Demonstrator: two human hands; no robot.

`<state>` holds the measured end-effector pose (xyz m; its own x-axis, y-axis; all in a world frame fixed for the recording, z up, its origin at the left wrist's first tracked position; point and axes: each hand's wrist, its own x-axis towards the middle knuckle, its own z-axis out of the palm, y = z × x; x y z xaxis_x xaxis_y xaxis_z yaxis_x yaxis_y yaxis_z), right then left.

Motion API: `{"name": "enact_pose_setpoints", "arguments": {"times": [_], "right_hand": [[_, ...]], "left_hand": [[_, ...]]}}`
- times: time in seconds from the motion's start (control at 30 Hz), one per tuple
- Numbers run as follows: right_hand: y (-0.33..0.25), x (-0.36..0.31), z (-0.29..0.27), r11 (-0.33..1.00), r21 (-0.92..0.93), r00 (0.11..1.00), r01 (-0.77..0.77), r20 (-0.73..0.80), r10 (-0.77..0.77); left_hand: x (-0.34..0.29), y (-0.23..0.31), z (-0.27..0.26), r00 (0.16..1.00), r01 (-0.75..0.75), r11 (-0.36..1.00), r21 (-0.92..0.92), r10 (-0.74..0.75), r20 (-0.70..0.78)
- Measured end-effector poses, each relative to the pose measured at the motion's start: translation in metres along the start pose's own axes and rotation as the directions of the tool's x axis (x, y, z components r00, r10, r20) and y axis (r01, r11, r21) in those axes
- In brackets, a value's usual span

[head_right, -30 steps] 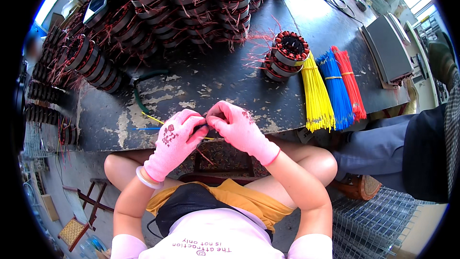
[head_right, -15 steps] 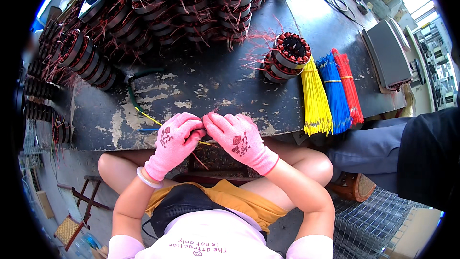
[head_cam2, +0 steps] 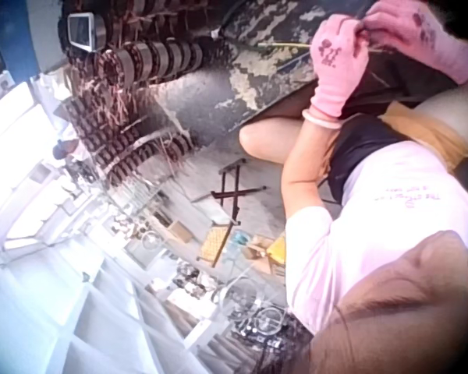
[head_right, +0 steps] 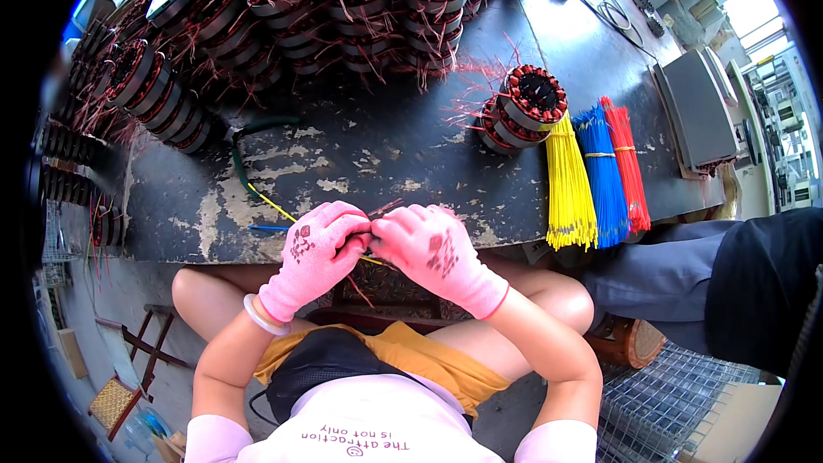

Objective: The person assembles copper coils at a workbench by inserting colored plastic ties through the center and cutting the excess with pliers, then placing the finished coil aside.

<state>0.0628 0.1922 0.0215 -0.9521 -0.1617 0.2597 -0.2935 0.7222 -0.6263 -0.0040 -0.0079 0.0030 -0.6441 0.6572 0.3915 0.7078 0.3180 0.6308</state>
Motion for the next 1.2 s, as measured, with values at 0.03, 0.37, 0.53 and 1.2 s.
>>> {"name": "enact_pose_setpoints", "arguments": {"times": [0.03, 0.37, 0.53, 1.2], "right_hand": [[-0.003, 0.001, -0.001, 0.933, 0.239, 0.962, -0.271, 0.113, 0.250], [0.003, -0.017, 0.004, 0.937, -0.343, 0.979, 0.065, -0.158, -0.126], [0.000, -0.004, -0.001, 0.428, 0.495, 0.654, -0.756, 0.544, 0.526], [0.002, -0.014, -0.002, 0.963, -0.269, 0.992, -0.011, -0.121, -0.023]], "left_hand": [[0.000, 0.000, 0.000, 1.000, -0.007, 1.000, 0.009, 0.006, 0.013], [0.003, 0.003, -0.004, 0.998, 0.048, 0.998, -0.051, -0.046, 0.047], [0.003, -0.001, -0.002, 0.999, -0.005, 0.999, -0.039, 0.007, 0.051], [0.004, 0.002, -0.003, 0.997, -0.005, 1.000, 0.001, 0.004, 0.075]]}}
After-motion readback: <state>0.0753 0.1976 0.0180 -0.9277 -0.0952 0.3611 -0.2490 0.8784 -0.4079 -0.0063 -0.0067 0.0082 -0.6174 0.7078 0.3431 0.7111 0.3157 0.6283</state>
